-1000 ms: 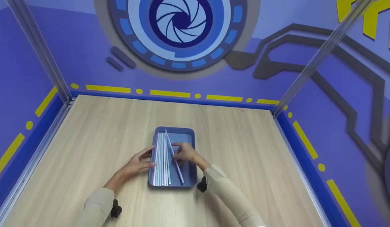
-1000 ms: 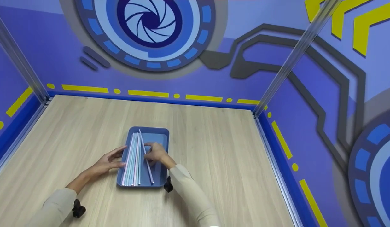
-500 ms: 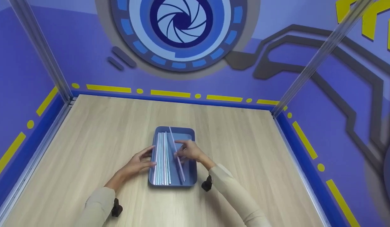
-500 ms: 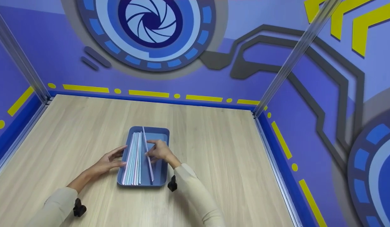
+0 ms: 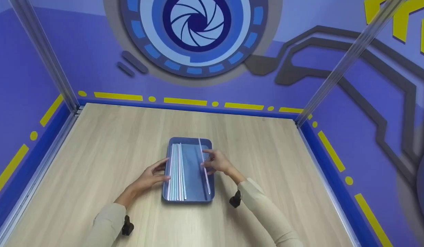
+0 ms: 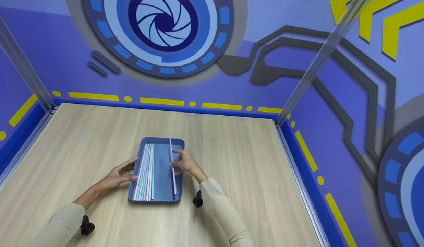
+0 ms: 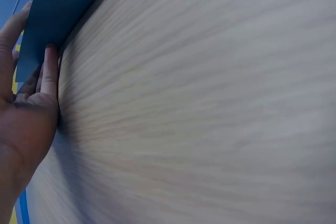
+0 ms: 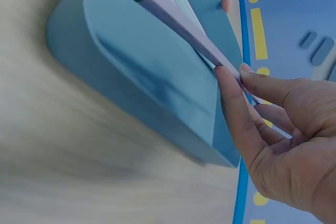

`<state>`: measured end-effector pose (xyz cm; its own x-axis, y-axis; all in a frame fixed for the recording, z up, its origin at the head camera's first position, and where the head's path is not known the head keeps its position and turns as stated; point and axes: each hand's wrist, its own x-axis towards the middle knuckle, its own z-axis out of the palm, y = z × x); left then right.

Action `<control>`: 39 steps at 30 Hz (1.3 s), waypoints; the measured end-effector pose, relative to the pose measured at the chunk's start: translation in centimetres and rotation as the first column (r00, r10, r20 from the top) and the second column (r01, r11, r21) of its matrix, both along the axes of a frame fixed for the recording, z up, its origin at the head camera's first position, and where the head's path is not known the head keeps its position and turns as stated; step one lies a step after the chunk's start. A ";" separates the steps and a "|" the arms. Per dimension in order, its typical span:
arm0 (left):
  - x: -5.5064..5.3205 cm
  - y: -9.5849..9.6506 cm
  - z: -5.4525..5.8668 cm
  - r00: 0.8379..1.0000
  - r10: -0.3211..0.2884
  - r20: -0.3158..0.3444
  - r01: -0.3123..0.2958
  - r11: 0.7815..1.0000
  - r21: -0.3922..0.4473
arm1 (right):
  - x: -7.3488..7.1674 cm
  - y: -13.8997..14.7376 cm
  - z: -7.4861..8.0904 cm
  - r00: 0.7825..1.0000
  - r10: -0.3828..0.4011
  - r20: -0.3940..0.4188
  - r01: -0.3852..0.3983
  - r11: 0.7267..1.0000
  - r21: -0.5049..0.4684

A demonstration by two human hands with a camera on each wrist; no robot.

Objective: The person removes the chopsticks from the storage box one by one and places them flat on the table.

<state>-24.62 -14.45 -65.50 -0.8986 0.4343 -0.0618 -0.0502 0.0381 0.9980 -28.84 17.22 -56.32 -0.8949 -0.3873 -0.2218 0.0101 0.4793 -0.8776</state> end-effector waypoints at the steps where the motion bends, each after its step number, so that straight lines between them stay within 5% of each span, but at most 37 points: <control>1: 0.0 0.0 0.0 1.000 0.000 -0.002 0.000 1.000 -0.002 | 0.0 0.3 0.0 1.000 -0.007 0.000 0.007 1.000 -0.006; 18: 0.1 0.1 0.0 1.000 -0.002 -0.003 0.002 1.000 0.006 | -0.3 4.6 -0.3 0.989 -0.144 -0.028 0.143 0.989 -0.031; 27: -0.1 0.1 -0.2 1.000 -0.007 0.003 0.007 1.000 -0.001 | -0.5 5.9 -2.4 0.981 -0.163 -0.101 0.173 0.980 0.100; 39: 0.0 0.0 -0.1 1.000 -0.016 0.026 0.015 1.000 0.015 | -0.6 5.4 -4.7 0.983 -0.184 -0.020 0.185 0.980 0.073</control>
